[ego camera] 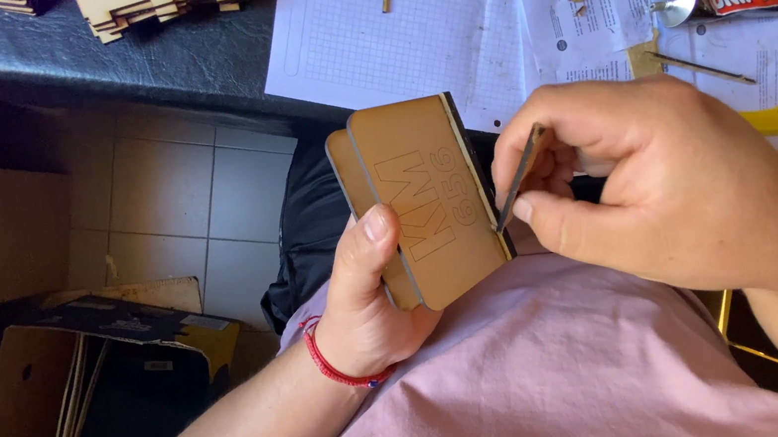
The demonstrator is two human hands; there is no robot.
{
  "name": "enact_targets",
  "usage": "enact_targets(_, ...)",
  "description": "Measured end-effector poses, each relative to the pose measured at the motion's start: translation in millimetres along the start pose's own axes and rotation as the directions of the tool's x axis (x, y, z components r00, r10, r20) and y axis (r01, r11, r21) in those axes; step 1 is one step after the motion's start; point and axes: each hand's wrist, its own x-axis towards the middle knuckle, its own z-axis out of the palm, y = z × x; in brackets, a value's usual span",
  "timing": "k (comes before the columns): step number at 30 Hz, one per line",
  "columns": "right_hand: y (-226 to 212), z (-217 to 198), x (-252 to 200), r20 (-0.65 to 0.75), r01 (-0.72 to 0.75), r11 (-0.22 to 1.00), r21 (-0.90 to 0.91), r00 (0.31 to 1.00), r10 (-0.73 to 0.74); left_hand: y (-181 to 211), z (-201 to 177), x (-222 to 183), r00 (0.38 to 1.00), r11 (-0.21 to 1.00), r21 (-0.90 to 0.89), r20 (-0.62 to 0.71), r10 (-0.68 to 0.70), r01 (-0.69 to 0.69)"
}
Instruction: Assembling a small laser-cut wooden box by applying glue to the joints and fitting the pieces together.
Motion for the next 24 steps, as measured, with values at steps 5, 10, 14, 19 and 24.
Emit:
enact_targets(5,2.5,6.9,1.4,0.027,0.009,0.971,0.24,1.0,-0.016,2.6,5.6,0.1,0.999,0.999,-0.03,0.015,-0.036,0.037)
enact_targets(10,9.6,19.1,3.9,-0.052,-0.019,0.9,0.436,0.998,0.046,1.2,4.1,0.0,0.999,0.999,-0.027,-0.001,-0.038,0.038)
enact_targets(14,6.6,21.8,4.5,-0.06,-0.03,0.879,0.476,0.996,0.066,0.4,4.2,1.4,1.0,1.0,-0.018,0.006,-0.019,0.019)
enact_targets(19,13.6,20.9,1.6,-0.024,-0.025,0.865,0.502,0.999,0.043,2.4,6.2,1.8,0.999,1.0,-0.001,0.029,-0.017,0.017)
enact_targets(24,15.0,16.1,1.5,0.061,-0.014,0.848,0.53,0.998,-0.021,2.7,6.7,1.3,0.999,0.999,-0.029,0.039,-0.035,0.036)
